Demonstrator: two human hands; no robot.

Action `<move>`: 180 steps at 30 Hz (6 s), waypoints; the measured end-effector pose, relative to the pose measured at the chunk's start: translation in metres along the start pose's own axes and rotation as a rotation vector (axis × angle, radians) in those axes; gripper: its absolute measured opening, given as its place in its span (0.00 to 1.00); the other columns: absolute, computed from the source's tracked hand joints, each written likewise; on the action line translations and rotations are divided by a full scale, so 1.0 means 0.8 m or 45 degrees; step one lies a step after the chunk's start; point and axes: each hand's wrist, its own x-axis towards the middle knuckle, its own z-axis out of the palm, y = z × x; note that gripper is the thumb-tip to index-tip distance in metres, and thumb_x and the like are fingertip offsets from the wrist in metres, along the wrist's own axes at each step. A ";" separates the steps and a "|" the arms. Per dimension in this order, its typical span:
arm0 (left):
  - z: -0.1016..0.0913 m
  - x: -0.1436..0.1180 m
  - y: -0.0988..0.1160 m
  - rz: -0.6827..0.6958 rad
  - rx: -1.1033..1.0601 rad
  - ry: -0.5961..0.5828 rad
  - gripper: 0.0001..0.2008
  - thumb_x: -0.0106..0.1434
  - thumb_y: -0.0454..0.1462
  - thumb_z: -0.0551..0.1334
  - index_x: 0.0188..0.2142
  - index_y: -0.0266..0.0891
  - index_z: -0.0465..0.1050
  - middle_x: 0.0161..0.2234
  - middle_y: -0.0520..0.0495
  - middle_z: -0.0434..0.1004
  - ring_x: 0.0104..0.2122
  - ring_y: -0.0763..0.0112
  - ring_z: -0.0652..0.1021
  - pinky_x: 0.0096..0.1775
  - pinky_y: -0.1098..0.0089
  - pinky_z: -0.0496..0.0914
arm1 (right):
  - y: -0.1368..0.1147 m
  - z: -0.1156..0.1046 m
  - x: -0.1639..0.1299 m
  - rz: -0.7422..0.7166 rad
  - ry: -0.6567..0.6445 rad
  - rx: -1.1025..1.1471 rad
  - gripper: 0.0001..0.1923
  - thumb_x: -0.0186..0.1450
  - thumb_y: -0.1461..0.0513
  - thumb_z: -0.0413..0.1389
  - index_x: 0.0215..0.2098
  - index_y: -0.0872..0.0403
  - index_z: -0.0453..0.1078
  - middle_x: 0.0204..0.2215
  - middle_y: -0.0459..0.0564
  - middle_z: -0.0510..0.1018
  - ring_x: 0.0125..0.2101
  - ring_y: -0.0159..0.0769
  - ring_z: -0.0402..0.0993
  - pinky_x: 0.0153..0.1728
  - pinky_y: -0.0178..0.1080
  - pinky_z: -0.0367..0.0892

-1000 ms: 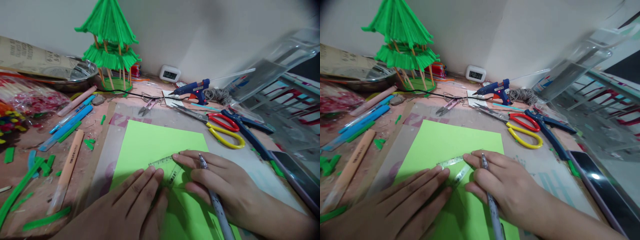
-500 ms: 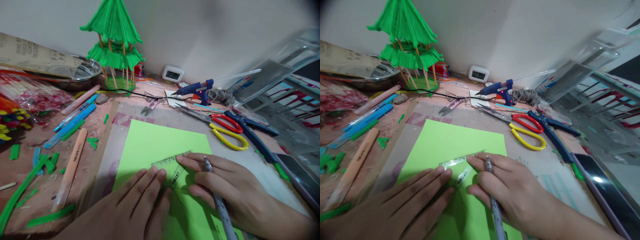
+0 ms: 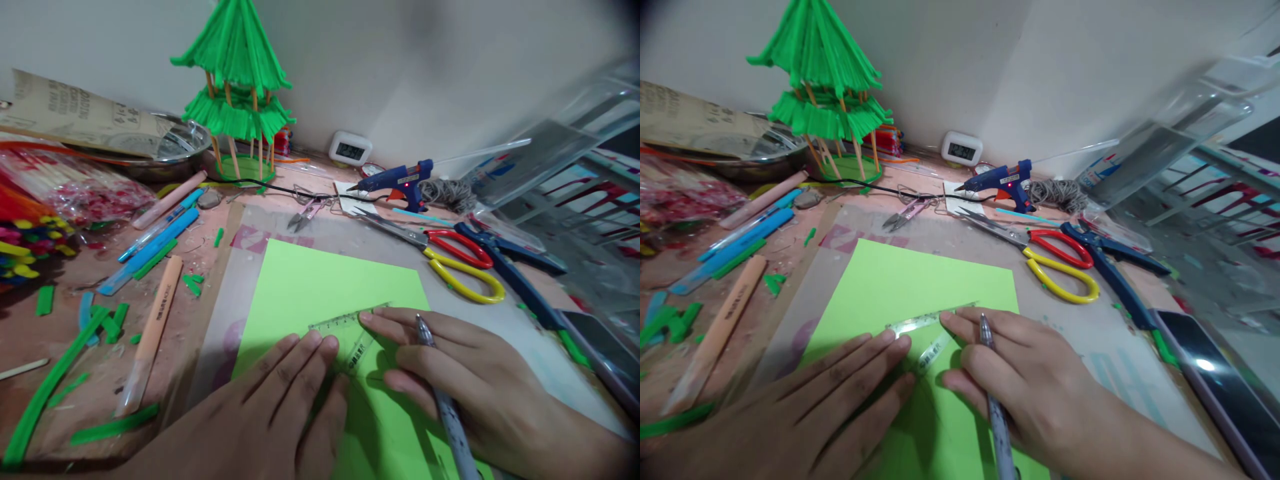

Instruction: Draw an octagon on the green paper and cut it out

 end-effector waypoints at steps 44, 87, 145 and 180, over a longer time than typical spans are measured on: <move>0.013 -0.002 0.000 0.011 0.053 0.169 0.14 0.74 0.33 0.53 0.52 0.39 0.74 0.52 0.46 0.83 0.56 0.66 0.77 0.66 0.63 0.57 | -0.002 0.003 -0.003 0.013 0.009 0.077 0.10 0.75 0.63 0.56 0.36 0.58 0.74 0.49 0.62 0.84 0.50 0.42 0.83 0.55 0.38 0.78; -0.007 0.005 0.003 0.047 0.089 0.005 0.20 0.76 0.30 0.42 0.55 0.35 0.69 0.55 0.46 0.82 0.56 0.64 0.80 0.61 0.61 0.61 | 0.004 0.003 -0.002 -0.040 0.005 0.009 0.11 0.76 0.63 0.54 0.37 0.58 0.75 0.48 0.60 0.85 0.47 0.42 0.84 0.53 0.35 0.78; 0.000 0.001 0.004 -0.026 0.070 0.024 0.16 0.76 0.33 0.50 0.56 0.31 0.72 0.56 0.41 0.81 0.56 0.63 0.79 0.65 0.62 0.56 | 0.003 0.001 0.000 -0.040 0.006 0.012 0.10 0.75 0.64 0.55 0.36 0.57 0.75 0.47 0.60 0.85 0.47 0.45 0.85 0.52 0.39 0.80; -0.013 0.007 0.000 0.033 0.044 0.010 0.19 0.75 0.32 0.48 0.53 0.30 0.75 0.54 0.41 0.83 0.55 0.60 0.79 0.62 0.60 0.59 | 0.001 0.003 -0.002 -0.029 0.009 0.027 0.11 0.76 0.62 0.55 0.35 0.58 0.74 0.47 0.60 0.85 0.48 0.42 0.84 0.52 0.38 0.80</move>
